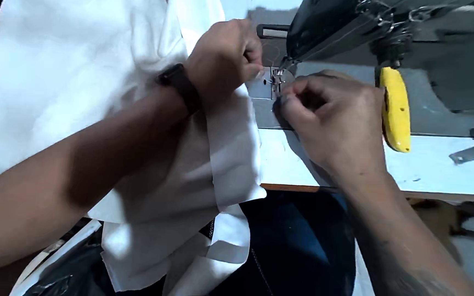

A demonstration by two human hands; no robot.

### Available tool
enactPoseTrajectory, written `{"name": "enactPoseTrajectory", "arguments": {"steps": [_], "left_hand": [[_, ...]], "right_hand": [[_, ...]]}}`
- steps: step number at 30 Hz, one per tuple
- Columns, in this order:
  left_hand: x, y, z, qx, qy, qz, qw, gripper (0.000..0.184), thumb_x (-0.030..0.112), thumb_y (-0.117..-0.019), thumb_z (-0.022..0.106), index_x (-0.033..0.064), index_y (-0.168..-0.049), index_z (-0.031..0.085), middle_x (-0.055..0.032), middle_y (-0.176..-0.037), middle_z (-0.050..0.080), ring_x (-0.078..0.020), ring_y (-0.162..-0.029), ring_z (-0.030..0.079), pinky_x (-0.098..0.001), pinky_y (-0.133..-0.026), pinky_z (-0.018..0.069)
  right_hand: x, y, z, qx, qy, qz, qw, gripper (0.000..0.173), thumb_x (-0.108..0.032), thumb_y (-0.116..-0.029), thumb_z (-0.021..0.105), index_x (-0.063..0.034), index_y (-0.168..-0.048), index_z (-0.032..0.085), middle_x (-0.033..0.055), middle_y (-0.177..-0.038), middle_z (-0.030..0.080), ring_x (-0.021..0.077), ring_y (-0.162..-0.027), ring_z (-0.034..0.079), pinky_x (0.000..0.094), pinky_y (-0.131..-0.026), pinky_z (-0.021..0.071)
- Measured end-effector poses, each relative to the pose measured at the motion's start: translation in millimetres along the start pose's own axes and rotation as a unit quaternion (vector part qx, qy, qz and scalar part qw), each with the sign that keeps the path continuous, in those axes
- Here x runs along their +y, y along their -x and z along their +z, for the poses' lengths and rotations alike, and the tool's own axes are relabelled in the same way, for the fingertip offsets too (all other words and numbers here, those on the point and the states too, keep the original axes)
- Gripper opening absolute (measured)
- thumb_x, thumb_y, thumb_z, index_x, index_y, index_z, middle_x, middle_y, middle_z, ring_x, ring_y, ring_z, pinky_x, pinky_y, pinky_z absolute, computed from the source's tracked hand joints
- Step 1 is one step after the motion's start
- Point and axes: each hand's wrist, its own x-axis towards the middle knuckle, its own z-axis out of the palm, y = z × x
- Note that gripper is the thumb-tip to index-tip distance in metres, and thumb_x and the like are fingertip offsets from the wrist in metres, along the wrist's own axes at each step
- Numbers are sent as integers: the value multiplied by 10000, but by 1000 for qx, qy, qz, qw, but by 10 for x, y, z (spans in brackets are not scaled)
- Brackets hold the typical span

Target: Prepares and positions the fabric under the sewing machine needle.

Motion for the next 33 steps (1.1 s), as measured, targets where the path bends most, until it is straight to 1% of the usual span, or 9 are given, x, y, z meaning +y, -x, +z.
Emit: {"name": "enactPoseTrajectory", "arguments": {"steps": [2,6,10,13,15,18,24,30,33], "left_hand": [[-26,-9,20,33,-6,-4,999,169,328,-922,709,163,-920,745,2,-957,656,-102,-840,624,-313,-757,536],[-2,3,56,44,-5,58,997,276,292,-947,696,144,-1179,714,-36,-1060,660,-121,-883,624,-294,-793,539],[20,-48,106,0,-25,68,997,235,341,-977,651,159,-1081,755,-58,-1101,658,-151,-973,649,-361,-878,553],[41,-87,94,-11,-31,51,998,188,309,-980,634,170,-1026,752,-39,-1107,668,-143,-970,657,-375,-877,558],[30,-89,95,1,-37,45,998,174,258,-981,605,166,-1021,748,-41,-1085,664,-152,-954,652,-378,-860,555],[-56,-66,76,36,-38,22,998,160,248,-973,606,151,-974,733,-25,-996,651,-136,-905,636,-347,-818,544],[-94,-62,16,40,8,-27,999,210,297,-965,646,154,-1095,730,-6,-1010,689,-115,-844,643,-341,-782,556],[-106,-35,-20,53,40,-38,997,231,286,-969,657,164,-1156,718,16,-1030,700,-92,-848,641,-311,-781,550],[-117,-19,-43,72,55,-35,995,225,299,-958,657,161,-1122,725,12,-1020,697,-88,-880,648,-310,-790,549]], "right_hand": [[-33,162,-84,-21,-46,-39,998,137,-229,-972,602,-165,-923,712,-31,-862,621,74,-717,583,279,-571,482],[-39,723,-373,-68,-80,-46,993,95,-236,-909,623,-189,-910,705,-86,-859,593,26,-681,544,218,-516,450],[-47,772,-503,-27,-23,-33,999,200,-290,-956,624,-132,-1010,734,2,-921,646,107,-758,606,305,-589,504],[-58,372,-248,-2,20,6,1000,396,-485,-977,656,-140,-1148,745,51,-973,673,179,-802,646,408,-661,549],[-54,103,-41,4,46,28,999,391,-518,-960,661,-162,-1096,748,41,-966,672,200,-808,651,447,-670,545],[-67,-102,31,-8,67,33,997,217,-351,-986,634,-160,-984,739,43,-923,687,221,-803,667,484,-659,529],[-86,19,-39,-33,46,10,998,153,-261,-969,596,-162,-894,684,-15,-763,588,137,-648,554,375,-547,441],[-140,803,-439,-243,-36,-166,955,171,-292,-945,568,-208,-833,665,-44,-841,588,113,-721,590,334,-550,506],[93,1530,-965,-520,-5,-83,850,178,-245,-994,609,-107,-966,718,126,-921,679,324,-813,688,553,-642,564]]}}
